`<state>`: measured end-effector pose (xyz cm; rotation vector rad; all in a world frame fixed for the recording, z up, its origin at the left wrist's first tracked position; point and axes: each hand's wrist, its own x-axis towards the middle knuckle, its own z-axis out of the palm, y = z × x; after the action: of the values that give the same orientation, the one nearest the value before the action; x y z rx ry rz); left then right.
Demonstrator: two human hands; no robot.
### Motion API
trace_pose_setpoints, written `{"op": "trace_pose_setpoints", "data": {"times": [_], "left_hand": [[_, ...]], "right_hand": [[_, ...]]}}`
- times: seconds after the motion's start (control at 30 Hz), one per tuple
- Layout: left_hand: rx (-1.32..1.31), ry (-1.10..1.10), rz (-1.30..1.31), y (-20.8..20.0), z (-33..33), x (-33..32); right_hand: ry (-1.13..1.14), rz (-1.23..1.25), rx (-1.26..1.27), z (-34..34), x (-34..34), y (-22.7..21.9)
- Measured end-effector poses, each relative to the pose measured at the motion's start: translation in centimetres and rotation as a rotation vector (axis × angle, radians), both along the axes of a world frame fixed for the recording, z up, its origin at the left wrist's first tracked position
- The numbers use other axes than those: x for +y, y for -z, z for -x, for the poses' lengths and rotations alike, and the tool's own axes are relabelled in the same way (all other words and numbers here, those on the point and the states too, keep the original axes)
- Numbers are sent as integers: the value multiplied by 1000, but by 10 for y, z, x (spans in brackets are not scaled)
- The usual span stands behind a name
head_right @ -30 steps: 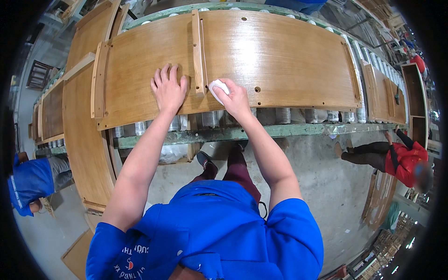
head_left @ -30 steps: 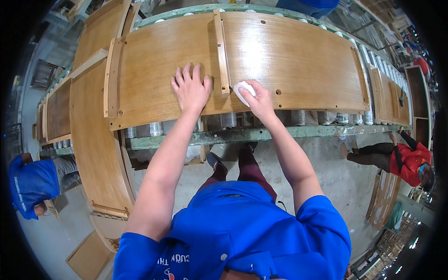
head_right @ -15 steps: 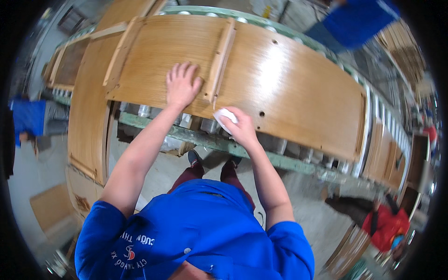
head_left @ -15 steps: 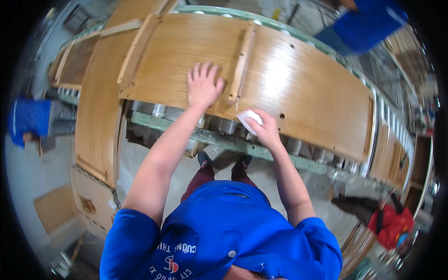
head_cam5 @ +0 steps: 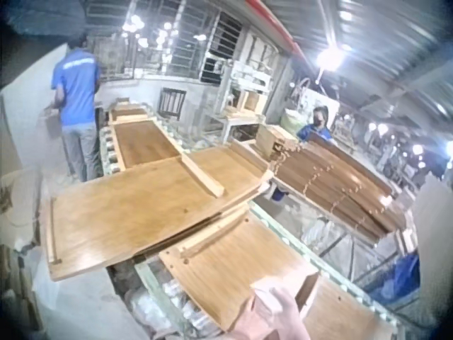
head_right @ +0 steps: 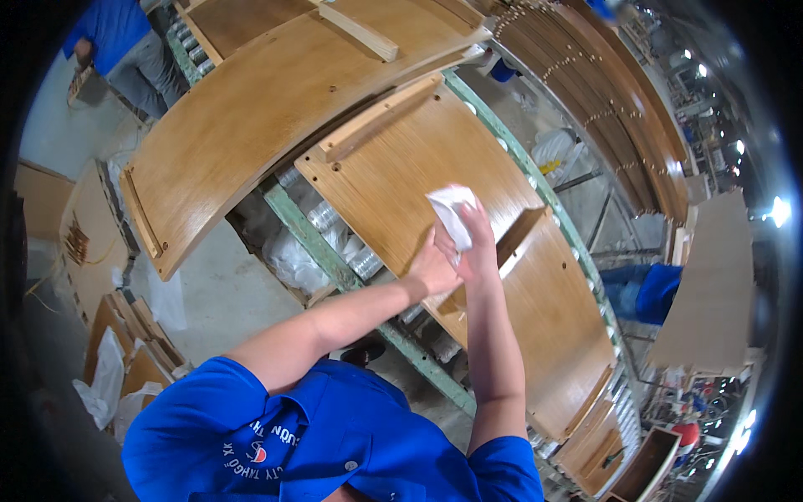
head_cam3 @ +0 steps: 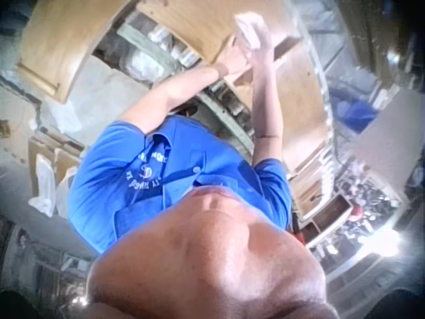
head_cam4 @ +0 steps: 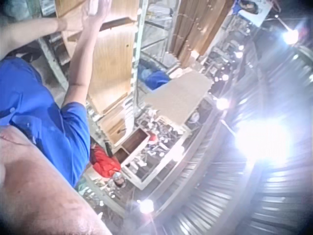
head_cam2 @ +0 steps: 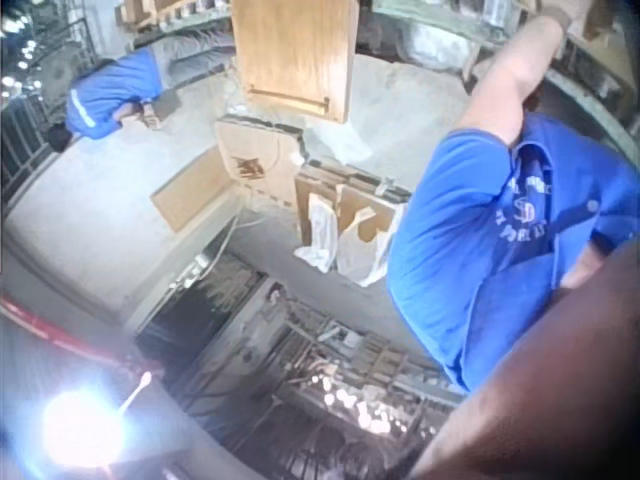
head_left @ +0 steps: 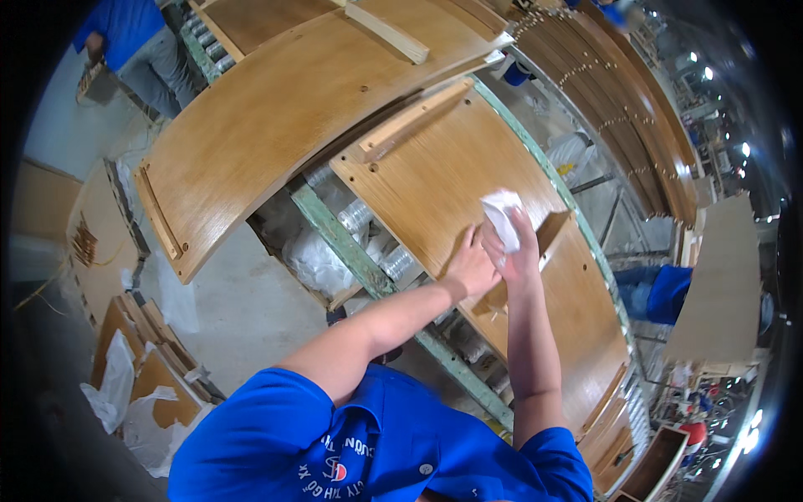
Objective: The person wipes the surface of a large wooden board with a white cloth, moving from one end to the other. They then walk to a conveyor line and wipe several smaller wooden furniture components, including drawer fronts and side panels, before returning to the large board to continue wiping.
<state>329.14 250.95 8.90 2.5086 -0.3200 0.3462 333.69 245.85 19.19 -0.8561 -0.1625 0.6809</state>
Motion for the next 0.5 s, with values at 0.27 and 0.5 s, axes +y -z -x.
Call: {"op": "trace_pose_setpoints", "data": {"times": [0.27,0.5], "left_hand": [[72,170,222,-2,-1,3],[164,289,253,1,-4,9]], "right_hand": [[-206,730,-364,-84,163,-16],[-458,1121,-842,-116,215,-5]]}}
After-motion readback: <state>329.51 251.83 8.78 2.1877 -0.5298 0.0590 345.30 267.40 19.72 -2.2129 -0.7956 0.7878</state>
